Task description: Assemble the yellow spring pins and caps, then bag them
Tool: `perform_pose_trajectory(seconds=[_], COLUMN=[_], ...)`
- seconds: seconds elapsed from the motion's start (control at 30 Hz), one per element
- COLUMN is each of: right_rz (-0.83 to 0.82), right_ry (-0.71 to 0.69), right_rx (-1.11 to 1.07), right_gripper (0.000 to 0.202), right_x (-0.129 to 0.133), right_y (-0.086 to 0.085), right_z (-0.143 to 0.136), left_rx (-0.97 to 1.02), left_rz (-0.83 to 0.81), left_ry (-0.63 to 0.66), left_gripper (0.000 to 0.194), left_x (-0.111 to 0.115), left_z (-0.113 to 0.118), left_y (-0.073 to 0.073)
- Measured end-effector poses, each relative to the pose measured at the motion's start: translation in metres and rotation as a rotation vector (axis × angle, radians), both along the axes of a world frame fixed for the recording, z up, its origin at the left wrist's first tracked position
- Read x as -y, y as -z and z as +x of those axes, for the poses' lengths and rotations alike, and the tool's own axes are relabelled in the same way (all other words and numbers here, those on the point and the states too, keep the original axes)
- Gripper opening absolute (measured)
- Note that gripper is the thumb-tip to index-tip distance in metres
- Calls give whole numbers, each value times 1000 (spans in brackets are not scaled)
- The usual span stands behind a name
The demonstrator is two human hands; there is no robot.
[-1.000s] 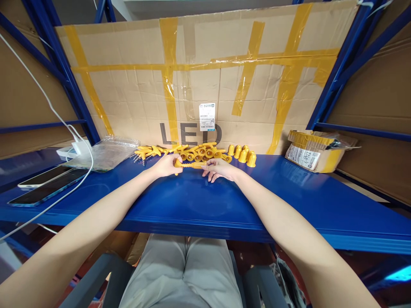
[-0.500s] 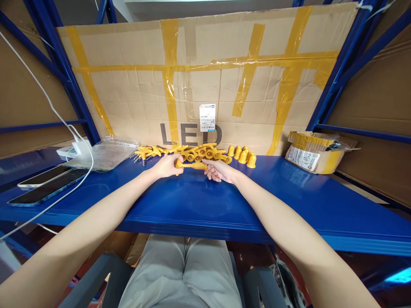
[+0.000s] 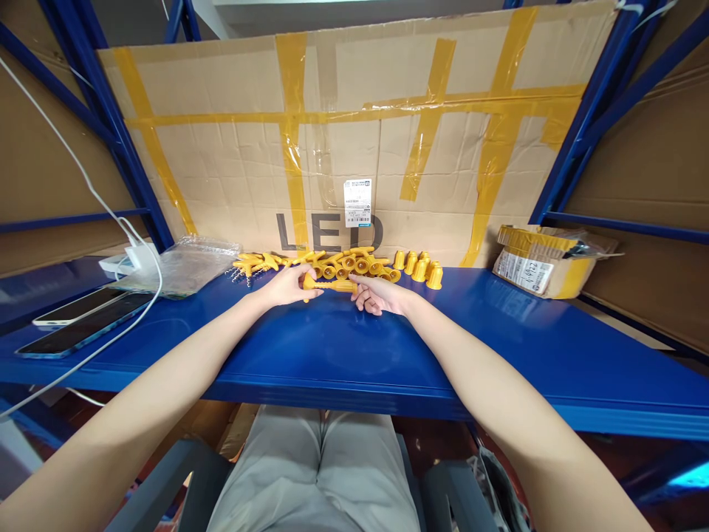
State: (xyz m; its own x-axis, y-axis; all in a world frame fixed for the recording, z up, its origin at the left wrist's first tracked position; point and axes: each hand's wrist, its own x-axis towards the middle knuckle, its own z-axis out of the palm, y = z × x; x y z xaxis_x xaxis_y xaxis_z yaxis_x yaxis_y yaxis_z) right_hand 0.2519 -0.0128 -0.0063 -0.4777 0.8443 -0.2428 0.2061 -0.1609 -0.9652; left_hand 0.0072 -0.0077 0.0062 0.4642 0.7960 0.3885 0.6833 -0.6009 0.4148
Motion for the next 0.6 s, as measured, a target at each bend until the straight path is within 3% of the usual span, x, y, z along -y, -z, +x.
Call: perform_pose_trajectory(seconds=[0.2,0.43,0.6], right_rz=[-21,72,133], right_ry=[33,52,81], right_rx=[36,-11,-7], right_gripper=[50,22,21], right_x=[6,11,11], right_y=[-5,-5,-2], right_z=[-2,-1,-2], left_rx=[21,24,-17], left_rz=[19,-12,3], left_ry=[-1,12,-5], left_gripper=[30,30,31], left_x=[-3,-3,-3], left_z=[-1,-3,-2], left_y=[2,2,2])
